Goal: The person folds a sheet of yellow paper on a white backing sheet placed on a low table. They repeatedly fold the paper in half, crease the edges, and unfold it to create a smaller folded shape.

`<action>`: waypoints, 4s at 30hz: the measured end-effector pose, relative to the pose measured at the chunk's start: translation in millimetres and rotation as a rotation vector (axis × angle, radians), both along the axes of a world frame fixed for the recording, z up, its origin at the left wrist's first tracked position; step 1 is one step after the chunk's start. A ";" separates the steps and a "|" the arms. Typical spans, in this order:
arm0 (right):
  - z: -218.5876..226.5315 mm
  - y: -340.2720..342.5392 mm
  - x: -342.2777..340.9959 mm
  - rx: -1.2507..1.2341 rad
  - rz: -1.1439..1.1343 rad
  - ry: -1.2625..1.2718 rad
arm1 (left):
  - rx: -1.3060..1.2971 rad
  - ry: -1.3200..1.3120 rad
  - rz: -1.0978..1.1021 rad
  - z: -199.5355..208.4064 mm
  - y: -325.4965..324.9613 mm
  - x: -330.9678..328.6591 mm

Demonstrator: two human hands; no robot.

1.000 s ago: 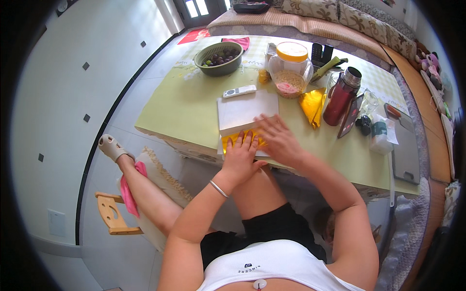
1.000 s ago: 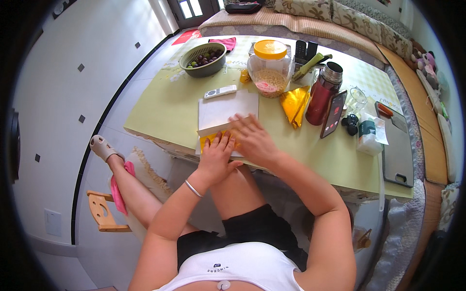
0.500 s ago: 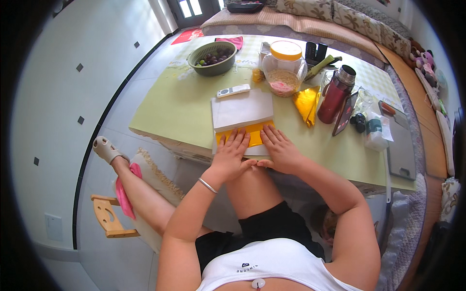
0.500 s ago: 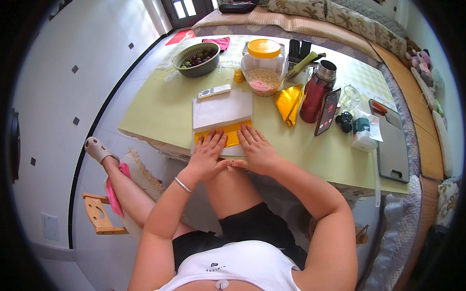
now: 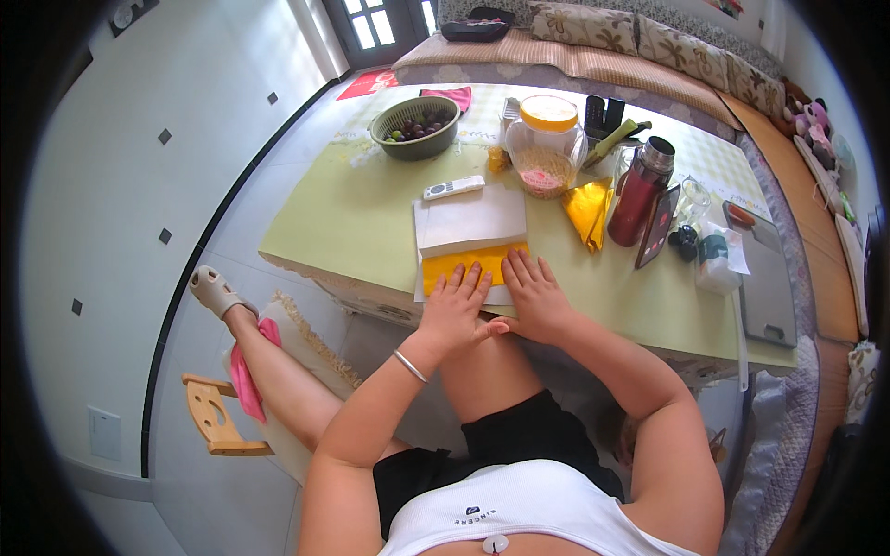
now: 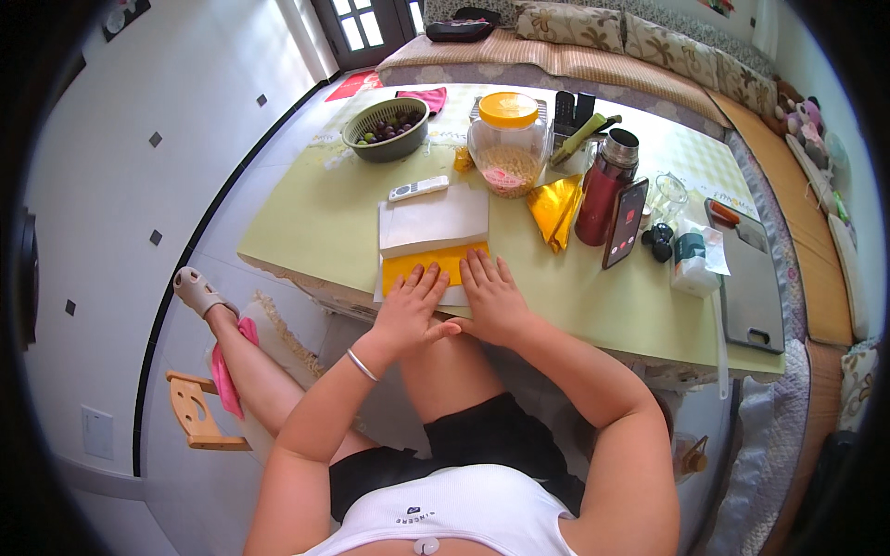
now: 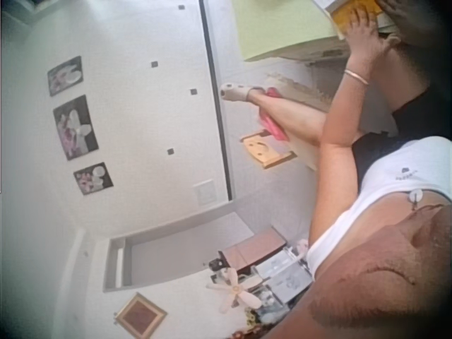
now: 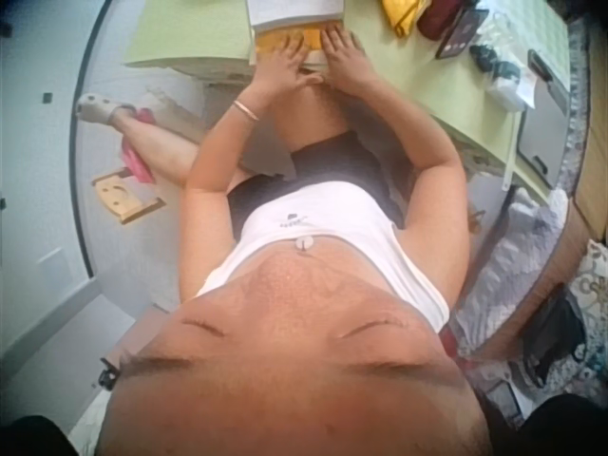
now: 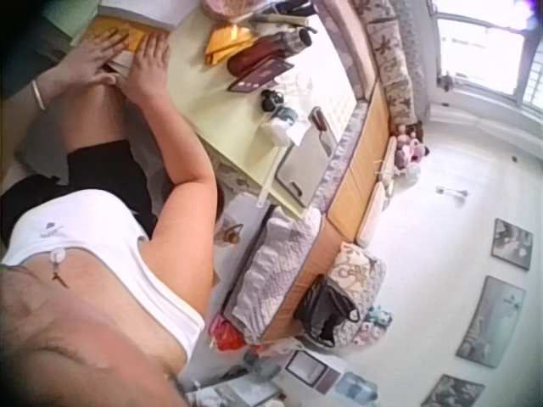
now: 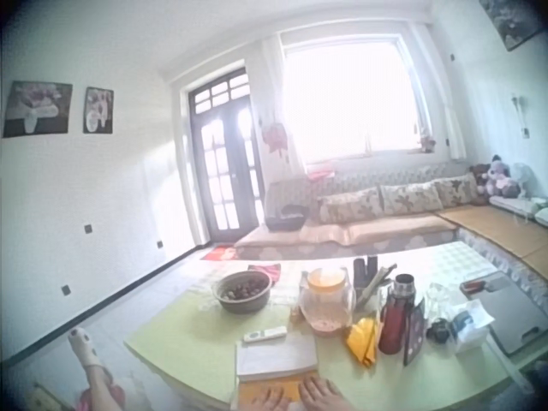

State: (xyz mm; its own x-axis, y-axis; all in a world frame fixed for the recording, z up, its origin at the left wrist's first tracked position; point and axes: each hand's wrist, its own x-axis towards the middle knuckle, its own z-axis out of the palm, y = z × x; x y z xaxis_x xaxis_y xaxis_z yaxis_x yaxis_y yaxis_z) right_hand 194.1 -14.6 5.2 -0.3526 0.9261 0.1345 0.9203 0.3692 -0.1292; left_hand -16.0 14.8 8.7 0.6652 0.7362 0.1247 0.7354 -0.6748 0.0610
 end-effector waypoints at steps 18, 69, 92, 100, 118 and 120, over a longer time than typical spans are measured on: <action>15.6 11.2 13.8 0.200 0.205 0.213 | 0.090 -0.388 -0.204 14.6 40.8 -4.3; -3.0 66.2 17.2 0.218 0.030 0.528 | 0.182 -0.843 0.385 -20.1 24.5 42.5; -3.4 20.9 -5.0 0.088 0.334 0.177 | 0.139 -0.883 0.369 -22.1 26.3 40.4; -3.3 22.8 -2.3 0.083 0.302 0.178 | 0.153 -0.888 0.373 -20.6 25.6 42.7; -9.3 23.0 -4.1 0.070 0.266 0.153 | 0.171 -0.836 0.353 -20.1 22.8 41.9; -7.6 23.4 -3.3 0.062 0.275 0.162 | 0.178 -0.823 0.351 -19.9 23.1 42.2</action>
State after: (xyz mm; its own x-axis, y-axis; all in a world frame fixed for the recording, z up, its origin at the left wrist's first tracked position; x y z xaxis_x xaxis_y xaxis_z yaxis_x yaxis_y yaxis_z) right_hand 190.8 8.8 -2.4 -0.5578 0.7875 0.2622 0.7543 0.6128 -0.2356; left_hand 26.2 37.9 -11.2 0.0571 0.8040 0.5919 0.6704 -0.4702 0.5740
